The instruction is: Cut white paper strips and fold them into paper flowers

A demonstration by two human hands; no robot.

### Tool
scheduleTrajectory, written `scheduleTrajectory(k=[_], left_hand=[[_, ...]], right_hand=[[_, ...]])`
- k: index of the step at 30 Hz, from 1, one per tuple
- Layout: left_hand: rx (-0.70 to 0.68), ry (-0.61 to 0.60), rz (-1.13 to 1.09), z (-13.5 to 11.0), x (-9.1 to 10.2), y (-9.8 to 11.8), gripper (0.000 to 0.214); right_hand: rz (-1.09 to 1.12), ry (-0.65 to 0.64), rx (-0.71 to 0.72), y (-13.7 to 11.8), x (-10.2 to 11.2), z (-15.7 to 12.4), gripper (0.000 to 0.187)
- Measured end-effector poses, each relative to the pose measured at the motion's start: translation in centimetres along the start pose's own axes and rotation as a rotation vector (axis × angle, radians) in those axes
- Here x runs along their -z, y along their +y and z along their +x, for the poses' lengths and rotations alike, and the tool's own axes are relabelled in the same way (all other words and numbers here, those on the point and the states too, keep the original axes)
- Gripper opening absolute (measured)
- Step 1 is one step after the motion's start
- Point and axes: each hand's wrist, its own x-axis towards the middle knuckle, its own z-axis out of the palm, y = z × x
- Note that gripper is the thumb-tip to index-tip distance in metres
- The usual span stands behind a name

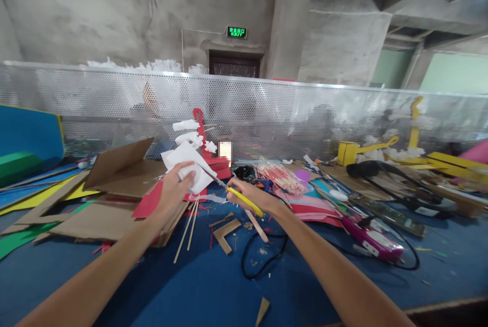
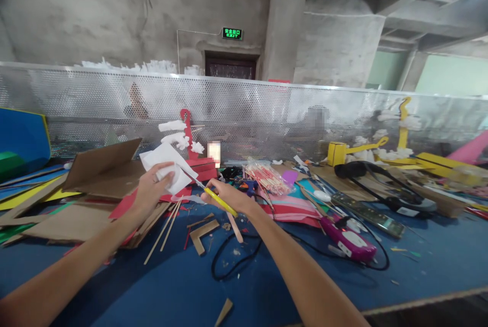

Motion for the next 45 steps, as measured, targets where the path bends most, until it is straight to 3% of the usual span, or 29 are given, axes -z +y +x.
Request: scheduleTrajectory(k=[4, 13, 28, 32, 38, 45], left_hand=[[-0.076, 0.009, 0.047, -0.2, -0.2, 0.6, 0.054], [-0.100, -0.029, 0.031, -0.6, -0.8, 0.9, 0.057], [-0.117, -0.030, 0.100, -0.6, -0.9, 0.7, 0.055], [-0.146, 0.003, 0.088, -0.7, -0.9, 0.6, 0.053], [-0.070, 0.017, 0.044, -0.8, -0.9, 0.2, 0.048], [-0.122, -0.035, 0.090, -1.0, -1.2, 0.6, 0.041]], right_hand=[[-0.047, -0.013, 0.015, -0.4, 0.0, -0.2, 0.046], [0.009, -0.065, -0.033, -1.0, -0.3, -0.6, 0.051], [0.062, 0.071, -0.072, -1.3, -1.3, 0.1, 0.035], [0.016, 0.111, -0.048, -1.5, -1.2, 0.1, 0.036], [-0.006, 0.144, -0.037, -1.3, -1.3, 0.0, 0.038], [-0.021, 0.111, 0.003, -1.6, -1.4, -0.1, 0.043]])
